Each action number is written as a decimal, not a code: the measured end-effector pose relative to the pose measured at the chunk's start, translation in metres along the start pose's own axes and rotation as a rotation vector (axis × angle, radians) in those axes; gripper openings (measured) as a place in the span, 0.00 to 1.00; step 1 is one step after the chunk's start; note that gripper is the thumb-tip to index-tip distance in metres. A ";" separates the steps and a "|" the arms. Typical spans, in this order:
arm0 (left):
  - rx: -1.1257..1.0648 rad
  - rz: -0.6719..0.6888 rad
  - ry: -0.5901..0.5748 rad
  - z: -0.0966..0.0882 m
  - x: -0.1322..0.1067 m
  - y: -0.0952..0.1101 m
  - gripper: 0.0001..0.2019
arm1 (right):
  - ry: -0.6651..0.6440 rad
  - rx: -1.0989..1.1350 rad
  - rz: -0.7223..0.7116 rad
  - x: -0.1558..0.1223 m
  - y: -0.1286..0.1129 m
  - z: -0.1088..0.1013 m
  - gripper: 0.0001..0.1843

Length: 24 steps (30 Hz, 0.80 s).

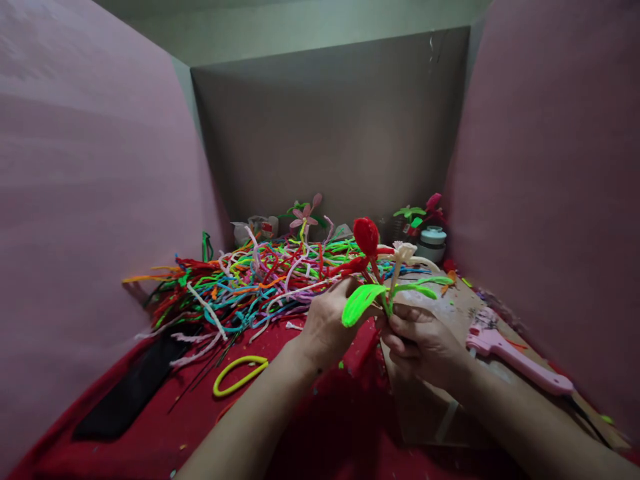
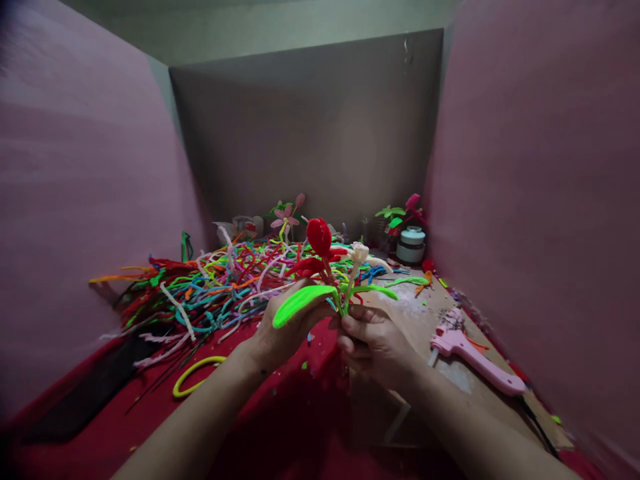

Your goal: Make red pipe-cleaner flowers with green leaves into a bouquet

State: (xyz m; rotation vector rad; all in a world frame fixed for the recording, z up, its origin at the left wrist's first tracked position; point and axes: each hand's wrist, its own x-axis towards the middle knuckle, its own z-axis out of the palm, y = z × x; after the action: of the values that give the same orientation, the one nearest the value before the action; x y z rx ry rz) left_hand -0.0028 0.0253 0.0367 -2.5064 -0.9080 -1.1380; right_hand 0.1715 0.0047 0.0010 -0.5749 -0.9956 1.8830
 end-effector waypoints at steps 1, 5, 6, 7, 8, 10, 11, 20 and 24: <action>0.063 0.043 0.006 -0.003 0.002 0.000 0.09 | -0.023 0.010 0.011 0.000 -0.001 -0.002 0.11; 0.268 0.210 0.023 -0.011 0.004 0.004 0.09 | -0.096 0.045 0.074 -0.001 -0.001 -0.007 0.10; 0.284 0.240 0.048 -0.012 0.004 0.005 0.08 | -0.109 0.048 0.082 -0.002 -0.001 -0.007 0.11; 0.287 0.267 0.078 -0.012 0.003 0.006 0.08 | -0.119 0.048 0.089 -0.002 0.000 -0.008 0.11; 0.282 0.291 0.110 -0.013 0.003 0.007 0.08 | -0.128 0.049 0.092 -0.002 0.000 -0.008 0.11; 0.266 0.326 0.135 -0.014 0.002 0.008 0.09 | -0.137 0.058 0.092 -0.002 0.002 -0.008 0.11; 0.262 0.332 0.118 -0.015 0.003 0.009 0.09 | -0.134 0.067 0.089 -0.003 0.002 -0.007 0.10; 0.252 0.258 -0.045 -0.022 0.012 0.018 0.08 | -0.185 0.096 0.070 -0.006 -0.004 -0.002 0.11; 0.284 0.274 -0.049 -0.027 0.015 0.023 0.10 | -0.212 0.087 0.100 -0.005 -0.003 -0.006 0.11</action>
State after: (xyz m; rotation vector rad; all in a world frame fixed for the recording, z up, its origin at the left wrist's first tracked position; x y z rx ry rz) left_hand 0.0037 0.0019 0.0669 -2.3434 -0.6569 -0.8039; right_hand 0.1792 0.0036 0.0000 -0.3851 -1.0294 2.0981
